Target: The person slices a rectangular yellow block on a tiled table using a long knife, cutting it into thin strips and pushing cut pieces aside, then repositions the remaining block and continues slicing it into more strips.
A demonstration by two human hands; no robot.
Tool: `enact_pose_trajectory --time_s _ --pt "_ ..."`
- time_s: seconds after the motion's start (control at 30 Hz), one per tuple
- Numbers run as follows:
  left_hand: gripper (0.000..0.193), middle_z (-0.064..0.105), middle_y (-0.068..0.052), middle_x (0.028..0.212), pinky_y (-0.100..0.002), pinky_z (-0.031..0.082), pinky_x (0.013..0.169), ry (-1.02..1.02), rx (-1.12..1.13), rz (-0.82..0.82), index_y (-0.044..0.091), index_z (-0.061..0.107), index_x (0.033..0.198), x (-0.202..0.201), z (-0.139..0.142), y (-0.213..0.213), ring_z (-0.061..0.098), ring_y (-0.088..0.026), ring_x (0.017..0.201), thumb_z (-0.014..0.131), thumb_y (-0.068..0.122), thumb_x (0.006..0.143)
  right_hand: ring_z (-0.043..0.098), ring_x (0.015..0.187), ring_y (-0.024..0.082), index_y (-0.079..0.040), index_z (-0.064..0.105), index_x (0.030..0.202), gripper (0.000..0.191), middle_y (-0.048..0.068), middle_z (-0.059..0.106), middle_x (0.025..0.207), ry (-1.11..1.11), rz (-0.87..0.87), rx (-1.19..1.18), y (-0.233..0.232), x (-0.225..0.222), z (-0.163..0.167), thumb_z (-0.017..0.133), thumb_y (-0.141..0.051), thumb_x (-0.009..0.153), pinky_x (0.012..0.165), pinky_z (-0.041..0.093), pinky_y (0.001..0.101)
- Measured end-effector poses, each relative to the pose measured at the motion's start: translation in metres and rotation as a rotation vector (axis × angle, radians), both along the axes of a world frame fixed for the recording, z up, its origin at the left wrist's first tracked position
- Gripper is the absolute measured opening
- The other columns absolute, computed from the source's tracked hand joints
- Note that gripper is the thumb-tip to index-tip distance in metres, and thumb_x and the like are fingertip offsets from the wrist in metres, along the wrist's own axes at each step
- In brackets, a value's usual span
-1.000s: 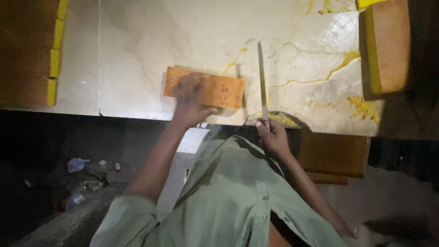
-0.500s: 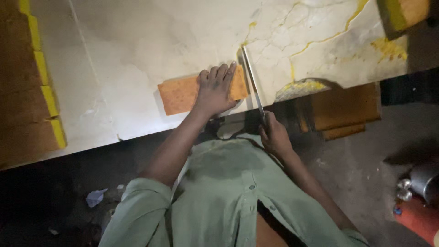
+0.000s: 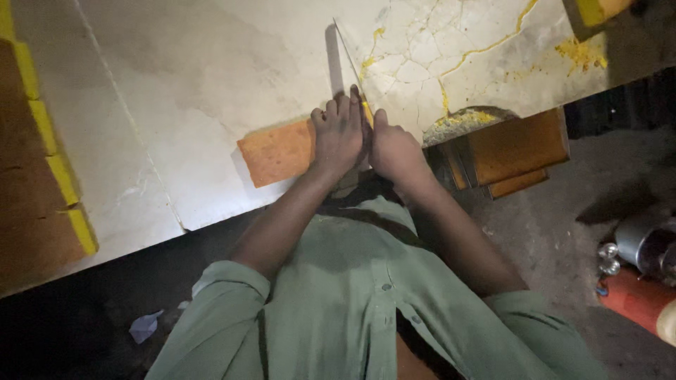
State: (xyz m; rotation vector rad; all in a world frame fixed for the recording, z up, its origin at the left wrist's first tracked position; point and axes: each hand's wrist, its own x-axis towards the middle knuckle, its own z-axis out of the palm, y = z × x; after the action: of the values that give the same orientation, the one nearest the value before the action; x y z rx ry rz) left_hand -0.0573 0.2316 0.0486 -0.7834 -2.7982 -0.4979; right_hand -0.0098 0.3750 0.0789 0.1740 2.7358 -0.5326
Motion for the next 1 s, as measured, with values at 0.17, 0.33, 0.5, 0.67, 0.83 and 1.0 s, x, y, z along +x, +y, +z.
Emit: enact_pose_trajectory --time_s 0.17,0.33,0.5,0.67,0.83,1.0 --pt "0.070 0.057 -0.014 0.120 -0.052 0.039 0.090 -0.107 -0.010 -0.008 -0.004 0.045 0.147 -0.001 0.006 0.003 0.052 -0.029 0.106 0.063 0.034 0.092 0.065 0.081 0.053 0.004 0.035 0.146 0.070 0.033 0.067 0.087 -0.163 -0.001 -0.036 0.003 0.072 0.037 0.058 -0.004 0.081 0.070 0.051 0.0595" --pt "0.076 0.057 -0.015 0.121 -0.052 0.038 0.089 -0.146 -0.038 -0.031 -0.005 0.041 0.149 -0.002 -0.001 0.003 0.051 -0.030 0.105 0.064 0.038 0.091 0.066 0.089 0.049 0.004 0.068 0.111 0.058 0.029 0.070 0.091 -0.592 -0.542 -0.314 0.025 0.162 0.030 0.032 -0.041 0.115 0.079 0.046 0.0539" --pt "0.075 0.056 -0.014 0.125 -0.053 0.038 0.092 -0.083 -0.025 -0.041 -0.003 0.041 0.151 0.003 -0.006 0.005 0.051 -0.031 0.108 0.064 0.037 0.092 0.064 0.087 0.053 0.003 0.039 0.138 0.040 0.033 0.066 0.093 -0.102 -0.106 -0.171 0.014 0.129 -0.040 0.042 -0.020 0.105 0.074 0.050 0.0578" --pt "0.076 0.050 -0.021 0.148 -0.055 0.037 0.099 -0.168 0.226 -0.182 -0.001 0.037 0.163 -0.028 0.011 0.018 0.050 -0.034 0.130 0.060 0.018 0.094 0.064 0.080 0.053 0.004 0.036 0.135 0.044 0.031 0.065 0.086 0.128 -0.259 -0.390 0.033 0.106 -0.045 0.058 -0.013 0.101 0.064 0.047 0.0599" --pt "0.043 0.063 -0.017 0.127 -0.048 0.039 0.113 -0.376 0.021 -0.127 0.006 0.059 0.133 -0.029 0.046 0.036 0.057 -0.035 0.128 0.059 0.013 0.091 0.067 0.080 0.050 0.001 0.043 0.126 0.032 0.027 0.067 0.089 0.342 -0.227 -0.599 0.075 0.135 -0.052 0.060 -0.010 0.101 0.060 0.052 0.0527" --pt "0.038 0.070 -0.015 0.096 -0.062 0.032 0.115 -0.524 -0.236 -0.535 0.005 0.068 0.113 -0.015 0.054 0.043 0.064 -0.035 0.116 0.069 0.025 0.081 0.065 0.061 0.043 -0.003 0.042 0.119 0.031 0.022 0.061 0.073 -0.005 -0.199 -0.514 0.109 0.185 -0.103 0.063 -0.018 0.102 0.054 0.048 0.0481"
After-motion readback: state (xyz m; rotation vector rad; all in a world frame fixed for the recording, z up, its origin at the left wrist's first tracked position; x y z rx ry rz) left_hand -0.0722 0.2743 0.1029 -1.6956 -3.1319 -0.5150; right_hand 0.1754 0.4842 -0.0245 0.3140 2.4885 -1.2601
